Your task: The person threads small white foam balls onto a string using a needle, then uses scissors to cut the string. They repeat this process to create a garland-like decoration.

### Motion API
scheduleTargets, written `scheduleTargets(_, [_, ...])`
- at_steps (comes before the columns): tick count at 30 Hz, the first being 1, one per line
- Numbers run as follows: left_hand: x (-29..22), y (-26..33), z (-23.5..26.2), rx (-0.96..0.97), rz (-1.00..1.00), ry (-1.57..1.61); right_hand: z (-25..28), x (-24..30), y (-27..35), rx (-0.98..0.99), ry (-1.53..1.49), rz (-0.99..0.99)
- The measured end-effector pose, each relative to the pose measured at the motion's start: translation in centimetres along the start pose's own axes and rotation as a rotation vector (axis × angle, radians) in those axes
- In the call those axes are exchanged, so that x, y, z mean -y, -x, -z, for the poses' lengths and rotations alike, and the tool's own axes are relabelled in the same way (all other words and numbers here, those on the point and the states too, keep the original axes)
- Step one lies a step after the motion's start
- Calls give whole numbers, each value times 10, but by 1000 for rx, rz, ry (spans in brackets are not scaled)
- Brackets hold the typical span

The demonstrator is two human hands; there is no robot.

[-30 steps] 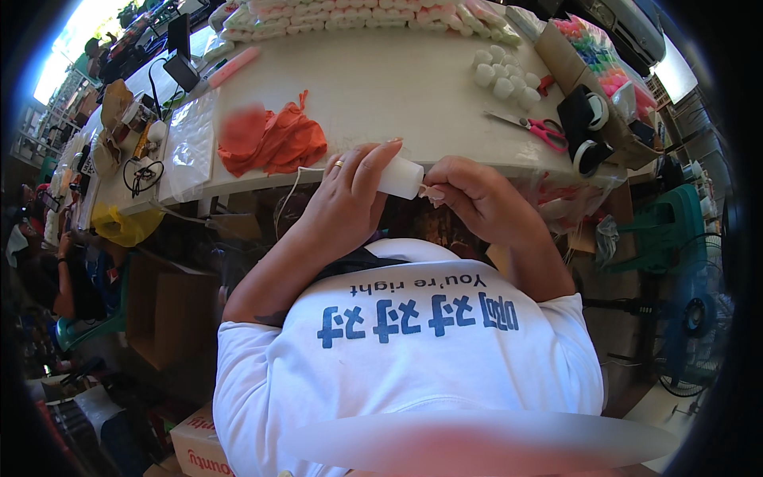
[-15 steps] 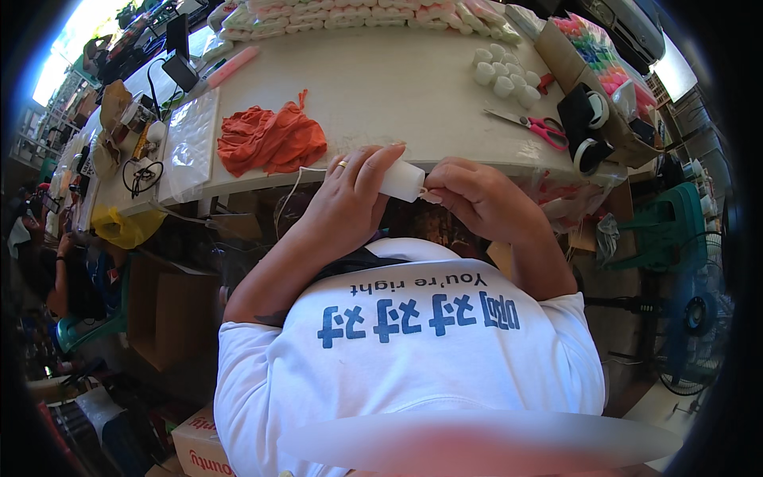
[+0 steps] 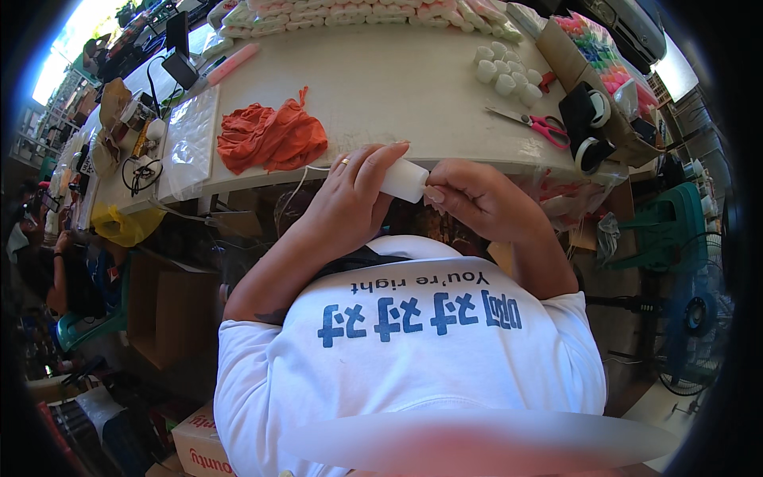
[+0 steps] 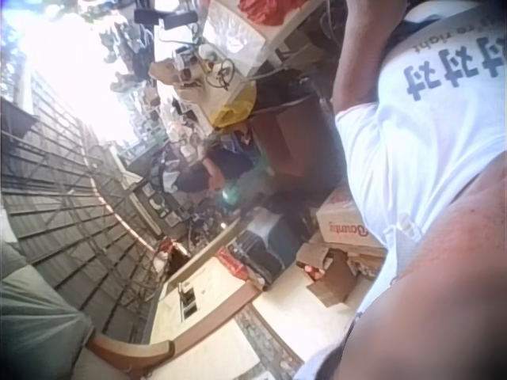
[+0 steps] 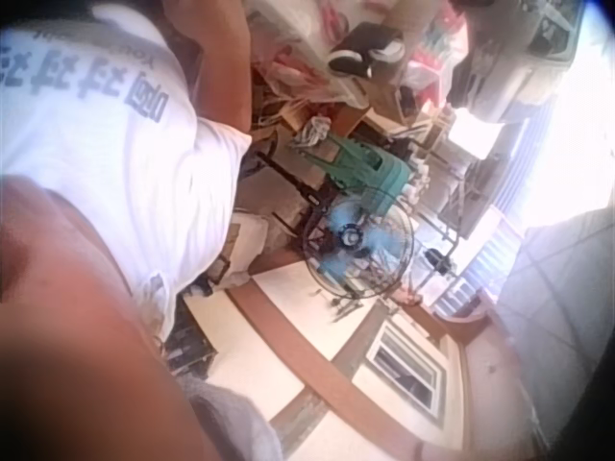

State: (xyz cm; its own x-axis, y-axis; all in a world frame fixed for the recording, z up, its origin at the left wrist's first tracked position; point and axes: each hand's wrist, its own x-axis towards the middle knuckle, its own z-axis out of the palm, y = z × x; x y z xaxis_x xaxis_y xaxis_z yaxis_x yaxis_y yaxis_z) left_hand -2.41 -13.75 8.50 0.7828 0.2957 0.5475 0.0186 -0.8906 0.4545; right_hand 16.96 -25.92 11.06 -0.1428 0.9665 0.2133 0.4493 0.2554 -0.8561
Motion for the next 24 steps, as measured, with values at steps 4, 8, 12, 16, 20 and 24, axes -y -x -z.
scheduleTargets(4, [0,1,1,-28,-26,-46,-2,0,0,55,-397,-161])
scheduleTargets(8, [0,1,2,-67,-72,-95,-3,2,-2,76,-458,-177])
scheduleTargets(12, [2,1,3,-79,-79,-79,-4,5,-3,82,-401,-168])
scheduleTargets(16, [4,2,2,-82,-66,-53,-5,8,-3,67,-368,-175])
scheduleTargets(20, [5,3,2,-82,-69,-31,-6,9,-3,59,-368,-182])
scheduleTargets(24, [6,3,2,-79,-66,-6,-8,11,-2,25,-354,-168])
